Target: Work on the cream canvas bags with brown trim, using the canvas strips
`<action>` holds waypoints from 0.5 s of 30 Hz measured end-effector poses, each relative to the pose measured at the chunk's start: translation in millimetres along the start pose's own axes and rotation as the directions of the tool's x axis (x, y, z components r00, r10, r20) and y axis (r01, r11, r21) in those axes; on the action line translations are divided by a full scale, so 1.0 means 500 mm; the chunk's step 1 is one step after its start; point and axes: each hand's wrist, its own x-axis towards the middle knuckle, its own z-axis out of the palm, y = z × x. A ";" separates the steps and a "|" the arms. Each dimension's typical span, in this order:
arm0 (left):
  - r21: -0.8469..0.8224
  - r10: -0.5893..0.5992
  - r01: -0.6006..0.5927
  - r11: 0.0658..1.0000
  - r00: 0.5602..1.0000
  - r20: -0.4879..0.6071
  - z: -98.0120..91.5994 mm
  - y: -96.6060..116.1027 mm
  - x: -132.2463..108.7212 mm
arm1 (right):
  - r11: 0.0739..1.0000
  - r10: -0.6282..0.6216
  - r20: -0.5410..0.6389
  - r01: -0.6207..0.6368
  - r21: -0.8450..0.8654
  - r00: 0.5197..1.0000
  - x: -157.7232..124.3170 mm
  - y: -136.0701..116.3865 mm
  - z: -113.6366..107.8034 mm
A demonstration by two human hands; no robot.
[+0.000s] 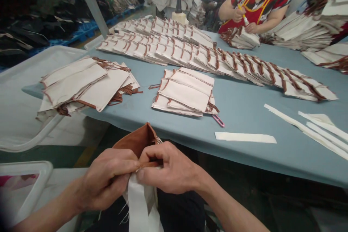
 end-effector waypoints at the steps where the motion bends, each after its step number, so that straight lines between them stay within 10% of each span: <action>1: 0.011 0.048 -0.048 0.999 0.999 -0.006 0.004 -0.008 -0.001 | 0.995 0.023 0.008 -0.024 0.098 1.000 -0.001 0.007 0.002; 9: 0.021 0.097 -0.095 0.995 0.993 -0.067 0.023 -0.026 -0.007 | 0.924 0.075 -0.051 -0.050 0.379 0.996 0.002 0.058 0.020; 15: -0.228 -0.376 0.386 0.894 0.922 0.087 -0.012 0.015 0.007 | 0.991 -0.119 -0.062 0.115 -0.061 0.991 -0.022 0.001 0.003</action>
